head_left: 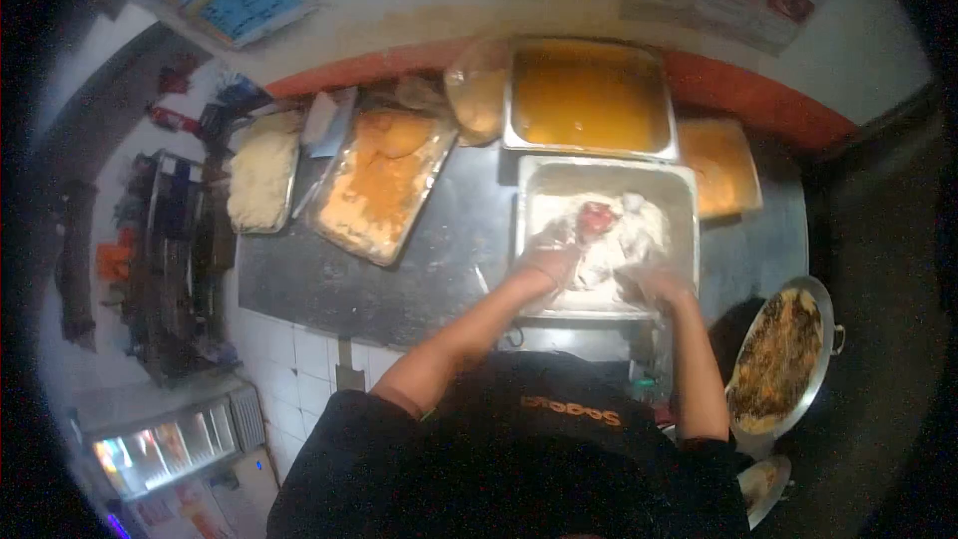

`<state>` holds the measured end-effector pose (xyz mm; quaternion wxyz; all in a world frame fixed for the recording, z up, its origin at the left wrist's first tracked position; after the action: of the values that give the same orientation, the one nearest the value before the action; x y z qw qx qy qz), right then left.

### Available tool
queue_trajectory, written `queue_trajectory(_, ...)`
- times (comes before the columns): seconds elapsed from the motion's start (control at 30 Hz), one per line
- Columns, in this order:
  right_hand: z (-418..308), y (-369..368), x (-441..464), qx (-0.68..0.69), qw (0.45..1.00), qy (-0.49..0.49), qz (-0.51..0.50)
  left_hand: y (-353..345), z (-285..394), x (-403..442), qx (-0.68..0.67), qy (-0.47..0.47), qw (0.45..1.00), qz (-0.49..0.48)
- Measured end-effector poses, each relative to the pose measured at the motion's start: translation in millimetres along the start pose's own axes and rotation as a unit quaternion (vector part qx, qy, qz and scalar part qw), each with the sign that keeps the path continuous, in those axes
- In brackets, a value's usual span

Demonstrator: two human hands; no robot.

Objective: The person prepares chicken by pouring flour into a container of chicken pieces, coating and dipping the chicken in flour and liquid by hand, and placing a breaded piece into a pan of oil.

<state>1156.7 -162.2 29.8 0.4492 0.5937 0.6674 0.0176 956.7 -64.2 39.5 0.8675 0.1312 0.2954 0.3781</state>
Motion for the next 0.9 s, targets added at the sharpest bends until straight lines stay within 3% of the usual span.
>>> queue_trajectory(0.03,-4,-6,0,0.06,0.998,0.02,0.024,9,-4,-6,-0.023,0.003,0.999,0.024)
queue_trajectory(0.1,2,-1,3,-0.002,0.997,-0.01,0.073,37,-17,-10,-0.188,-0.007,0.981,0.055)
queue_trajectory(0.17,44,-19,29,0.022,0.996,0.048,0.076,81,-37,-27,-0.373,0.066,0.919,0.107)
queue_trajectory(0.2,48,-22,33,0.03,0.994,0.067,0.077,108,-44,-37,-0.394,0.151,0.896,0.137)
queue_trajectory(0.23,38,-13,24,0.036,0.995,0.011,0.096,140,-65,-35,-0.145,0.159,0.945,0.245)
queue_trajectory(0.27,33,-7,18,0.042,0.991,-0.044,0.116,163,-83,-31,0.114,0.155,0.922,0.336)
queue_trajectory(0.3,35,-8,21,0.041,0.992,-0.041,0.116,170,-101,-31,0.114,0.155,0.921,0.339)
queue_trajectory(0.37,52,-20,30,0.162,0.979,-0.09,0.079,183,-127,-34,0.296,0.19,0.858,0.374)
queue_trajectory(0.4,56,-22,33,0.162,0.98,-0.087,0.08,184,-145,-35,0.296,0.188,0.857,0.377)
queue_trajectory(0.47,59,-22,36,0.136,0.985,-0.059,0.091,168,-161,-28,0.417,0.025,0.817,0.397)
queue_trajectory(0.53,76,-26,46,0.14,0.983,-0.058,0.099,160,-170,-26,0.386,0.008,0.822,0.417)
queue_trajectory(0.6,108,-37,64,0.164,0.978,-0.077,0.1,137,-176,-27,0.327,0.155,0.894,0.264)
queue_trajectory(0.7,111,-39,64,0.192,0.971,-0.095,0.104,94,-168,-57,0.236,0.144,0.924,0.264)
queue_trajectory(0.8,57,-24,34,0.213,0.968,-0.087,0.101,53,-162,-82,0.029,0.122,0.964,0.236)
queue_trajectory(0.9,50,-26,32,0.259,0.957,-0.068,0.11,21,-187,-75,0.112,0.063,0.954,0.272)
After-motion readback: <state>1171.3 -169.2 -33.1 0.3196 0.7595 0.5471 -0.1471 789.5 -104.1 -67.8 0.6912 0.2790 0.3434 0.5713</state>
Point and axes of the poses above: each hand's wrist, its own x-axis towards the middle knuckle, its own y-axis out of the back of the hand, z = x × y, the point moved 6 cm from there along x, towards the middle knuckle, and after that the axes turned 7 degrees about y, right-handed, at the moved point
